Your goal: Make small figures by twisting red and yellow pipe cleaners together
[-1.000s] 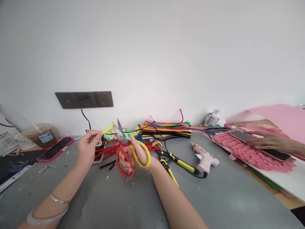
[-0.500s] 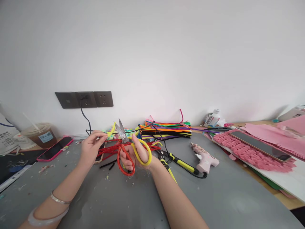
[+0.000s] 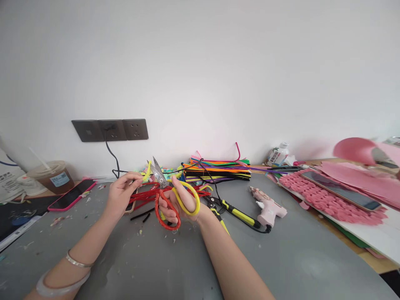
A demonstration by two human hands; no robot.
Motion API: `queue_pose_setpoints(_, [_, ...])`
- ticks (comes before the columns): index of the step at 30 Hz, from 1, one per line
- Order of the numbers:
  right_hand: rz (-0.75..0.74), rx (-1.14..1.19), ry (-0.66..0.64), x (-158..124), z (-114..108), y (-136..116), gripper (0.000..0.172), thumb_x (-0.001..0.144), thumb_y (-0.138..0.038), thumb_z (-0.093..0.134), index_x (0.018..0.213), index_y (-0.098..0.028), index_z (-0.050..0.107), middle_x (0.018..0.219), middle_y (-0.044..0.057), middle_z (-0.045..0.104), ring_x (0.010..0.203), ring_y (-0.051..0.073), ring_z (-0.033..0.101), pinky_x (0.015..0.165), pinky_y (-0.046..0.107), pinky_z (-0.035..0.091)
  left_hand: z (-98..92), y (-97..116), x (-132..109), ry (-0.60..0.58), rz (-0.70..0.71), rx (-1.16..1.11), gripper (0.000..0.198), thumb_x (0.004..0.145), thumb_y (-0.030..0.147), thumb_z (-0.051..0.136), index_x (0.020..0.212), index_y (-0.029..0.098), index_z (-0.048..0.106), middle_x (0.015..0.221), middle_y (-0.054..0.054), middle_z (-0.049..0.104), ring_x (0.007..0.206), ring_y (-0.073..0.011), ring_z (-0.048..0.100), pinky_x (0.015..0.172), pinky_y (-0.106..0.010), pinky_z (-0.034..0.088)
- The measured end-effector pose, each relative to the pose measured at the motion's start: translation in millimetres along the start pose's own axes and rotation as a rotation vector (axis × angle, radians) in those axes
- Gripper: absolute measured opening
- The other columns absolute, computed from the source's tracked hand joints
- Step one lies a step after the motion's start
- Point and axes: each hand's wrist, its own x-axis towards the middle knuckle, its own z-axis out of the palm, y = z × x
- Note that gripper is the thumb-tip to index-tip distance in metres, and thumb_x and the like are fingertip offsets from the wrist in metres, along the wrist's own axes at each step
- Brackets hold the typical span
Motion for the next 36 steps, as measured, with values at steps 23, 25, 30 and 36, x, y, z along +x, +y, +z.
queue_pose_setpoints(23, [0.039,0.086,-0.009,-5.7,-25.2,2.8,0.067,0.091,-0.072,0.017,0.064,-0.018,0.044,0.038,-0.006,0.04,0.027,0.007,0.031,0.029,0.017,0.025,5.1,-1.2,-2.3,-0.041,-0.088,0.026,0.019,0.08,0.038,0.067,0.078,0.019,0.067,0.09,-0.007,0.071,0.093,-0.022,0.066,0.071,-0.028,0.056])
queue_pose_setpoints(25, [0.021,0.075,0.028,-3.9,-19.5,5.6,0.065,0.091,-0.072,0.019,0.064,-0.019,0.044,0.038,-0.007,0.04,0.026,0.007,0.032,0.028,0.017,0.025,4.8,-2.4,-2.5,-0.022,-0.107,0.016,0.019,0.08,0.038,0.068,0.079,0.019,0.067,0.091,-0.007,0.071,0.093,-0.0225,0.066,0.071,-0.028,0.056])
queue_pose_setpoints(30, [-0.019,0.021,0.121,-2.4,-7.7,6.2,0.062,0.092,-0.07,0.025,0.062,-0.018,0.044,0.038,-0.007,0.039,0.026,0.006,0.032,0.028,0.017,0.023,5.6,-2.5,-2.5,0.004,-0.141,-0.015,0.02,0.079,0.039,0.068,0.08,0.019,0.068,0.095,-0.008,0.072,0.094,-0.0231,0.066,0.073,-0.03,0.057])
queue_pose_setpoints(36, [-0.052,-0.032,0.179,-3.1,-2.9,4.2,0.061,0.092,-0.069,0.028,0.062,-0.018,0.044,0.037,-0.008,0.038,0.026,0.006,0.031,0.028,0.017,0.024,7.5,-2.2,-2.9,0.073,-0.176,-0.022,0.023,0.077,0.041,0.07,0.079,0.019,0.069,0.09,-0.007,0.072,0.083,-0.0215,0.067,0.07,-0.03,0.056])
